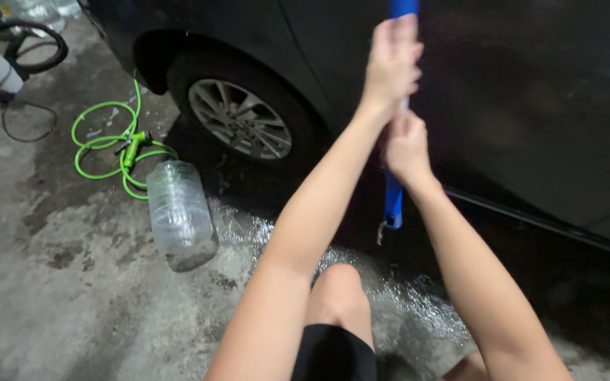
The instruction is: The person rinses a dark-colored car with a green hose, then applies soap using a blue long-handled brush and scrubs the rear and side panels. The person continues scrubbing the lower side panels and wheel area.
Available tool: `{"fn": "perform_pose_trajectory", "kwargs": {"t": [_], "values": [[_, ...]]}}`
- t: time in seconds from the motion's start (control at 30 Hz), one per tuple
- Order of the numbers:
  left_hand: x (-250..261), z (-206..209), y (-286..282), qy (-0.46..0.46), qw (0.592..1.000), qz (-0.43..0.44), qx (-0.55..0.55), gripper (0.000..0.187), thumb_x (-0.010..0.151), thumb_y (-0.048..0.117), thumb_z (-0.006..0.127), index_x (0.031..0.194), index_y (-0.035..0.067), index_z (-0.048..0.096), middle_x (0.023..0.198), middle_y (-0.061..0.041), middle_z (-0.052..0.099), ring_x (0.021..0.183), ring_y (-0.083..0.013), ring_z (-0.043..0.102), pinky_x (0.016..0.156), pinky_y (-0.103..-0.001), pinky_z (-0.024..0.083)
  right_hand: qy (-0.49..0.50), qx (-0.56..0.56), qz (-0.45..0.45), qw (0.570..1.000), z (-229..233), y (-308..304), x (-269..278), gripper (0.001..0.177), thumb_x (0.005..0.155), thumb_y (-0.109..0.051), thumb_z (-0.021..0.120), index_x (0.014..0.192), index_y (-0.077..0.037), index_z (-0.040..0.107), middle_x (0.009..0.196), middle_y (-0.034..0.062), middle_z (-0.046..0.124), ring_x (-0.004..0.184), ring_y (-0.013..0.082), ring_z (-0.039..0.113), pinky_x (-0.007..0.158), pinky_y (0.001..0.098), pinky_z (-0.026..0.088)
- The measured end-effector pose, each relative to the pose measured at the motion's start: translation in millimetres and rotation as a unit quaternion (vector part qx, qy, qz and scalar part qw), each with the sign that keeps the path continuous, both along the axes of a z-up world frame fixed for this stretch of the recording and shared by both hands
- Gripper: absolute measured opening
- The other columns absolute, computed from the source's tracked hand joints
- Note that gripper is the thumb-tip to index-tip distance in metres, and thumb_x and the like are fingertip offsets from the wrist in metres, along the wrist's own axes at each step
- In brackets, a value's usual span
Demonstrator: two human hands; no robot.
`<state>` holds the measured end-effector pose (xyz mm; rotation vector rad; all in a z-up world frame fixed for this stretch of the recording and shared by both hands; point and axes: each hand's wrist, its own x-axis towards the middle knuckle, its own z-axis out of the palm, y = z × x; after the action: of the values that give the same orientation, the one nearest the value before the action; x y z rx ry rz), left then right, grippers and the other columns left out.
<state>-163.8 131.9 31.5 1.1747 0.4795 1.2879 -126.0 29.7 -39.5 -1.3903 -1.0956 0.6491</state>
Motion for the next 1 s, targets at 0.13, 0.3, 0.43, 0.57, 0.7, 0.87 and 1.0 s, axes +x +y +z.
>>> {"fn": "perform_pose_trajectory", "kwargs": {"t": [0.13,0.3,0.43,0.57,0.7,0.87,1.0], "values": [[-57.7,-58.6,-8.6,-0.065,0.990,0.026,-0.121,0.050,0.103,0.049,0.043,0.143,0.021,0.035,0.077,0.000,0.049,0.044,-0.0068,0.041,0.036,-0.024,0.033,-0.216,-0.019,0.007,0.976,-43.7,5.6,-24.4,0.039,0.108,-0.031,0.046,0.094,0.003,0.061,0.078,0.0234,0.067,0.069,0.0323,0.069,0.064,0.0441,0.052],[-83.3,-130.6,-16.3,0.058,0.980,0.138,-0.131,0.057,0.105,0.050,0.037,0.154,0.023,0.031,0.075,-0.005,0.052,0.043,-0.0092,0.046,0.037,-0.026,0.039,-0.192,-0.063,0.034,0.979,-107.4,-1.1,-56.4,0.041,0.107,-0.034,0.046,0.093,0.001,0.063,0.079,0.0212,0.069,0.072,0.0324,0.068,0.067,0.0442,0.052],[-98.5,-133.4,12.8,0.081,0.978,0.189,-0.018,0.058,0.112,0.050,0.037,0.162,0.024,0.024,0.082,-0.003,0.058,0.053,-0.0086,0.052,0.046,-0.025,0.045,-0.057,-0.145,0.067,0.985,-108.5,16.9,-80.9,0.048,0.108,-0.040,0.043,0.093,0.002,0.060,0.074,0.0214,0.065,0.065,0.0317,0.060,0.061,0.0488,0.049],[-127.3,-64.1,65.5,0.055,0.982,0.169,-0.063,0.065,0.104,0.049,0.035,0.162,0.028,0.017,0.066,-0.002,0.050,0.040,-0.0111,0.043,0.033,-0.030,0.038,-0.114,-0.025,0.097,0.988,-41.0,74.4,-105.8,0.044,0.107,-0.033,0.042,0.100,0.004,0.063,0.081,0.0267,0.067,0.076,0.0424,0.067,0.066,0.0527,0.051],[-180.6,19.7,136.6,-0.025,0.990,0.142,-0.001,0.058,0.098,0.048,0.037,0.149,0.024,0.024,0.050,-0.006,0.048,0.031,-0.0166,0.044,0.027,-0.034,0.038,-0.080,0.045,0.203,0.975,57.4,156.5,-137.8,0.053,0.112,-0.047,0.040,0.092,-0.003,0.062,0.076,0.0164,0.062,0.069,0.0317,0.061,0.060,0.0459,0.048],[-218.3,20.1,150.6,-0.021,0.987,0.161,-0.012,0.064,0.097,0.052,0.039,0.152,0.024,0.021,0.050,-0.006,0.050,0.030,-0.0172,0.045,0.026,-0.033,0.038,0.130,-0.087,0.317,0.935,77.7,164.7,-165.0,0.047,0.107,-0.053,0.041,0.085,-0.014,0.054,0.059,-0.0030,0.048,0.043,0.0100,0.045,0.040,0.0301,0.043],[-188.1,-57.0,120.8,0.033,0.976,0.209,-0.052,0.069,0.097,0.056,0.040,0.155,0.024,0.019,0.051,-0.007,0.051,0.030,-0.0178,0.046,0.026,-0.033,0.037,0.092,-0.034,0.302,0.948,-30.8,120.1,-137.3,0.044,0.110,-0.047,0.040,0.088,-0.012,0.054,0.054,-0.0009,0.050,0.036,0.0112,0.046,0.034,0.0280,0.036]]}}
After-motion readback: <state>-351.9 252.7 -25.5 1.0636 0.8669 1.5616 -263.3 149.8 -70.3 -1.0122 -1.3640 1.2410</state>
